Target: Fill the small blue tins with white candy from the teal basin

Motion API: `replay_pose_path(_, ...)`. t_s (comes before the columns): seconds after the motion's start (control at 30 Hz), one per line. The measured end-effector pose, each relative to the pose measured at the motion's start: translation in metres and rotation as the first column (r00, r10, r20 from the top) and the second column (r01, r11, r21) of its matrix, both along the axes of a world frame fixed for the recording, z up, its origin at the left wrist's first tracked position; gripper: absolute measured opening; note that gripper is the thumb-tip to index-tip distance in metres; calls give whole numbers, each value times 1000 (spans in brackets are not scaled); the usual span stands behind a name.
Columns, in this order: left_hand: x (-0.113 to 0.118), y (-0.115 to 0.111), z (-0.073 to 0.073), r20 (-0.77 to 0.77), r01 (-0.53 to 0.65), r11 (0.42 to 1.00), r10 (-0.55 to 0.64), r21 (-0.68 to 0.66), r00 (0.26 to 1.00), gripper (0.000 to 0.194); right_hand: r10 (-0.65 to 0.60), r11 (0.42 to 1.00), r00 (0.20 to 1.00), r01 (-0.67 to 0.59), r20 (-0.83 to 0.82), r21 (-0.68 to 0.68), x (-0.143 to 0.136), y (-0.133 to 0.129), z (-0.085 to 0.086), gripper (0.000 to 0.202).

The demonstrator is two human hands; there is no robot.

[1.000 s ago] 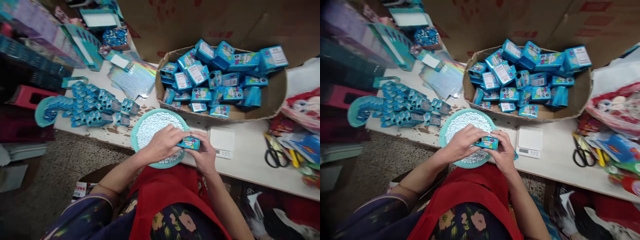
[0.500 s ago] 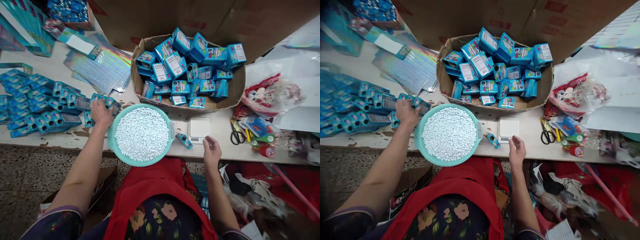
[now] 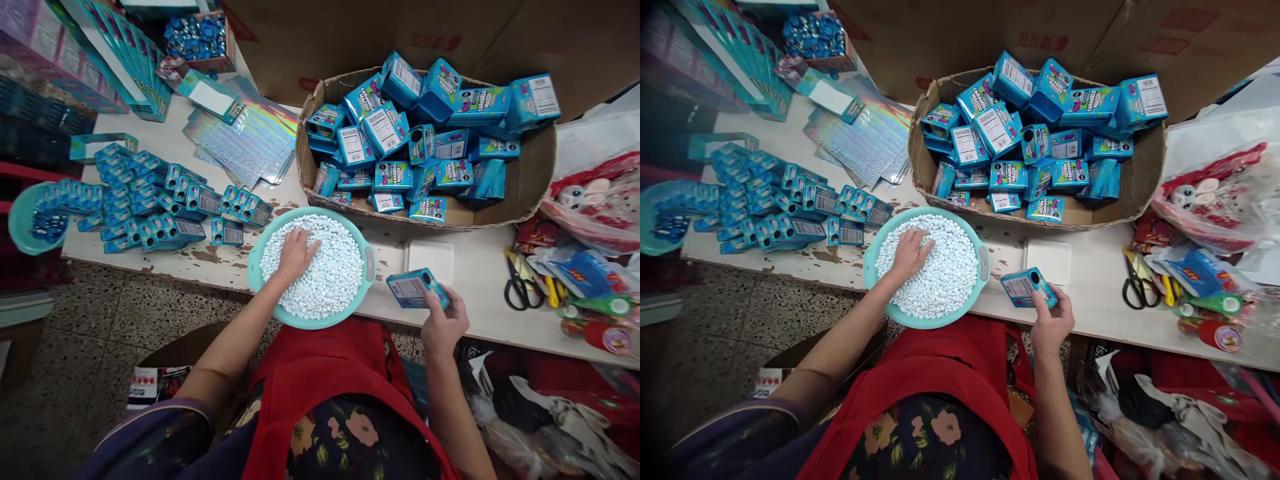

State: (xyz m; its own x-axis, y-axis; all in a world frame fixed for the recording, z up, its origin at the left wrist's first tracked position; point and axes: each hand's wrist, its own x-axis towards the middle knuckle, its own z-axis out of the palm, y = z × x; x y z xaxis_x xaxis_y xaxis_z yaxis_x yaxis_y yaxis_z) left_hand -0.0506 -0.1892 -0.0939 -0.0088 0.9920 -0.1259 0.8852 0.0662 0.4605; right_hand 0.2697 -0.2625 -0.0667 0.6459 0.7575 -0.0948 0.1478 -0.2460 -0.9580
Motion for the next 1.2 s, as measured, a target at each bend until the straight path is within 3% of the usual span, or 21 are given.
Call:
replay_pose_path(0.07,10,3,3,17,-27,994,29,-102,999,46,-32,997,995,39,-97,69,-5,7,18,44)
replay_pose_path(0.13,17,6,5,69,-65,980,79,-189,994,52,13,997,981,1,-194,72,-17,13,31,44)
replay_pose_path(0.2,22,8,7,164,-145,957,189,-251,968,51,122,992,969,-117,-216,39,-34,18,41,43)
replay_pose_path(0.27,23,8,8,325,-243,922,339,-301,883,44,262,964,949,-265,-178,5,-53,22,49,42)
replay_pose_path(0.33,22,6,11,547,-298,880,466,-370,696,38,416,908,901,-419,-123,-3,-69,24,58,43)
replay_pose_path(0.4,20,4,19,721,-305,836,548,-456,424,34,544,839,838,-544,-44,0,-81,27,67,43)
replay_pose_path(0.47,18,1,33,789,-293,790,595,-539,154,33,630,776,775,-630,61,-5,-89,29,73,41)
replay_pose_path(0.53,17,-3,52,798,-283,763,603,-581,-13,31,685,722,712,-691,154,-19,-96,30,78,38)
replay_pose_path(0.6,20,-8,73,820,-273,777,562,-567,-103,28,723,674,655,-738,220,-19,-104,32,79,36)
replay_pose_path(0.7,28,-16,100,880,-281,834,449,-475,-156,25,750,622,591,-783,296,-11,-118,31,79,36)
replay_pose_path(0.8,37,-22,111,928,-328,868,342,-373,-149,24,771,582,544,-813,332,-19,-130,28,77,36)
replay_pose_path(1.03,42,-17,107,942,-402,853,298,-334,-152,32,769,585,523,-808,366,-74,-137,26,77,36)
replay_pose_path(1.2,48,-13,111,940,-394,853,308,-342,-149,36,713,651,601,-759,361,-22,-136,29,78,35)
